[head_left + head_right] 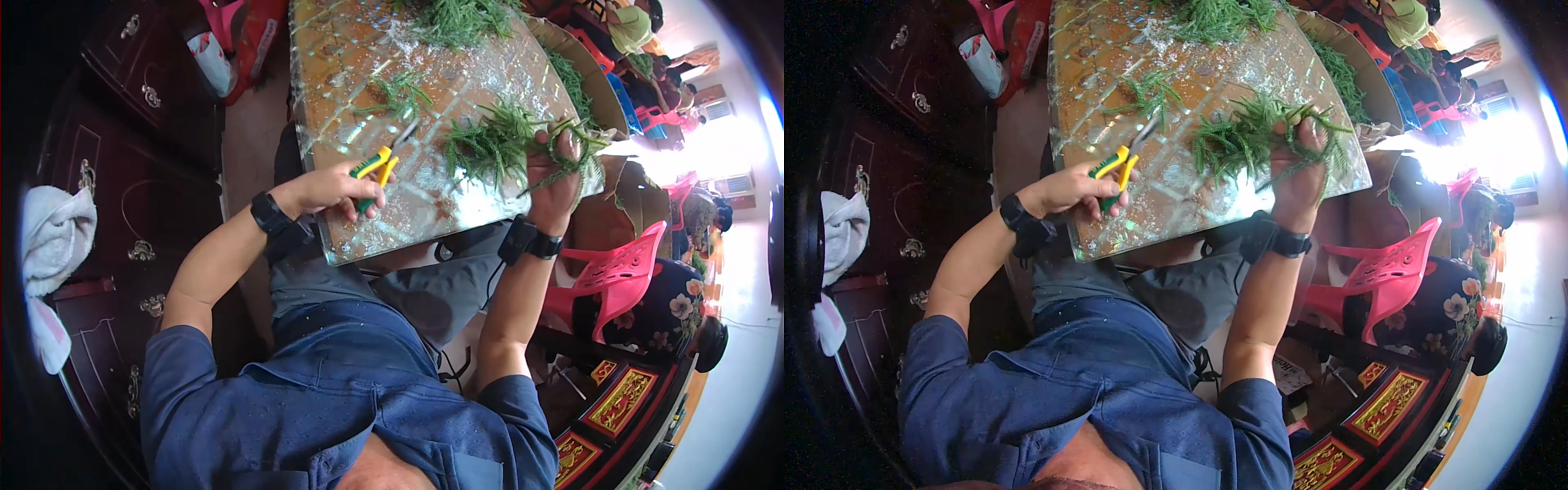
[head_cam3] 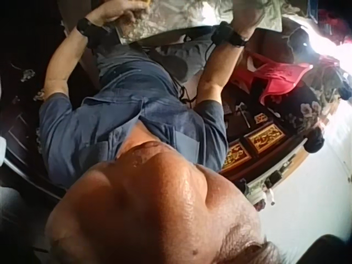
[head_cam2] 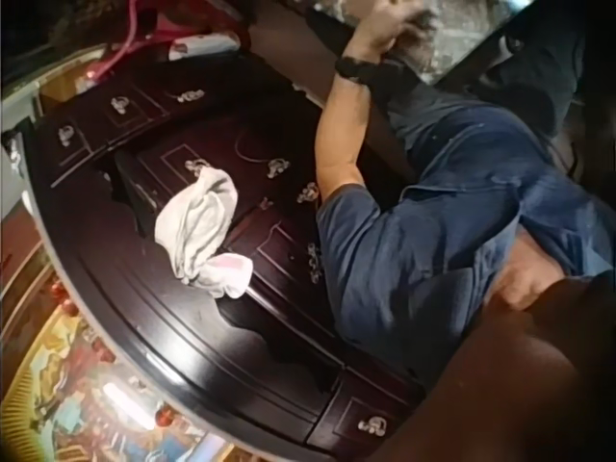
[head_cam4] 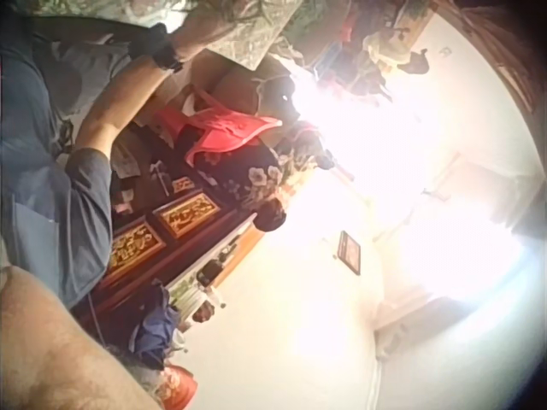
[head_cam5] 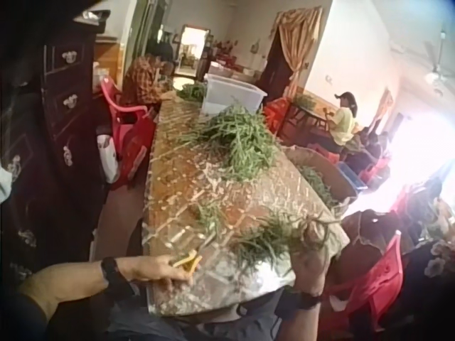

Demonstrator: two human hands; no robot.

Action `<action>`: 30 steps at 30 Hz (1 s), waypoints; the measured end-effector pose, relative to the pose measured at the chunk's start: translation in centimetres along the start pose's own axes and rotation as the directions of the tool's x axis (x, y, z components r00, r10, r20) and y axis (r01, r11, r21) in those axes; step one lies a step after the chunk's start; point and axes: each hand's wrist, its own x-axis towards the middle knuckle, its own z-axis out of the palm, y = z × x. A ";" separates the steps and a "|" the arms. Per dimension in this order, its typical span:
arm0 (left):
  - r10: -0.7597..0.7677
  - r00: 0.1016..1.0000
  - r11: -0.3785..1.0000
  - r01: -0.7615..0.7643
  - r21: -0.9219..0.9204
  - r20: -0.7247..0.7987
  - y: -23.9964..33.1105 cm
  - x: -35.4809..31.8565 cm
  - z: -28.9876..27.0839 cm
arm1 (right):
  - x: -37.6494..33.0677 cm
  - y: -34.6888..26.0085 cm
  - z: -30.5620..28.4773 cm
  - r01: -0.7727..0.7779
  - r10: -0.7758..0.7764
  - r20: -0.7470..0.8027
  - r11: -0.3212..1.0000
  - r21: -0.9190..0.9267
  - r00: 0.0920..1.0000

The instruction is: Trimming and cleaning green plant bundles using scissors on a work table.

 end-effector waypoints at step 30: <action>0.242 0.967 0.656 -0.108 0.747 -0.073 2.1 -0.4 4.0 | -6.8 9.2 3.5 -0.169 0.143 0.160 0.973 0.157 0.977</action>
